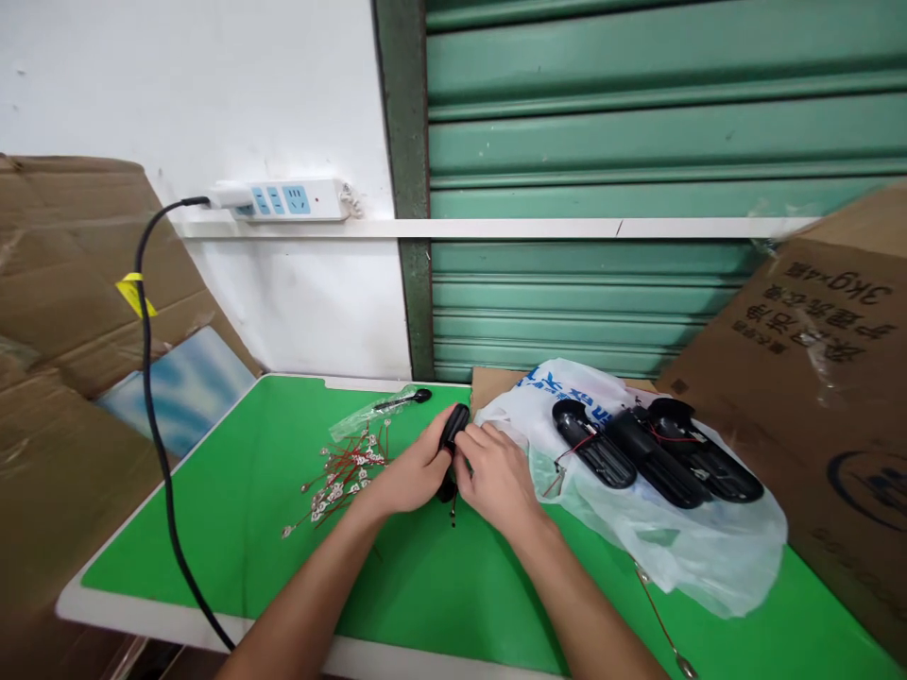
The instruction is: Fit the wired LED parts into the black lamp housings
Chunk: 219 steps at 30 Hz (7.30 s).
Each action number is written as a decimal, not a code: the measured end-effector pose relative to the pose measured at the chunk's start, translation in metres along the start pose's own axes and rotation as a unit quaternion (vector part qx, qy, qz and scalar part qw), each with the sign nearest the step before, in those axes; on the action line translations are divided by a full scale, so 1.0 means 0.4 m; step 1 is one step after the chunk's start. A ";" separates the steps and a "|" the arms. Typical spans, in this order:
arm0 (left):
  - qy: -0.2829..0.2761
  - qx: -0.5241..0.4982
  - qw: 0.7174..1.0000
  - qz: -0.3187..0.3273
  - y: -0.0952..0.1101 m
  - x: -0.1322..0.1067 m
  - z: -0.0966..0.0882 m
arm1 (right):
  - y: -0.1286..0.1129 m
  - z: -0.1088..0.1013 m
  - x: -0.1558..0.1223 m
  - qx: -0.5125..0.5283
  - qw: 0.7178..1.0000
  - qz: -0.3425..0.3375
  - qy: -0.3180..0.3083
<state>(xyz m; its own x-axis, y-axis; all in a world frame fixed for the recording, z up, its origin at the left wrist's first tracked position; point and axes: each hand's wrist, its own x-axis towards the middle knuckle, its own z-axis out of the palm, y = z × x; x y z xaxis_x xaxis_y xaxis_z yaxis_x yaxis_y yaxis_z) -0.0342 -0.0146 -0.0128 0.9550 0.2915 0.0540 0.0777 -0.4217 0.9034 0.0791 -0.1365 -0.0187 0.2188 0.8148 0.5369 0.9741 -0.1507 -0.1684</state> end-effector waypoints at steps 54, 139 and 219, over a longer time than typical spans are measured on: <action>-0.008 -0.173 0.983 -0.065 0.001 0.020 -0.010 | 0.025 0.003 -0.001 0.164 0.985 0.048 0.024; 0.010 -0.029 1.000 0.005 -0.011 0.011 0.024 | 0.024 -0.002 0.000 0.053 0.995 -0.041 0.079; 0.023 -0.067 0.997 0.026 -0.004 0.014 0.012 | 0.028 0.016 -0.002 0.238 0.964 0.018 0.115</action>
<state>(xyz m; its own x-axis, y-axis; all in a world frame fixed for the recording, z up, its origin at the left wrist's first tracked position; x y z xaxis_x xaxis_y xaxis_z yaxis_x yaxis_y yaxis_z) -0.0277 -0.0164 -0.0160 0.9424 0.3125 0.1192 -0.0138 -0.3197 0.9474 0.0896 -0.1352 -0.0262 0.3120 0.6599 0.6835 0.8416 0.1418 -0.5211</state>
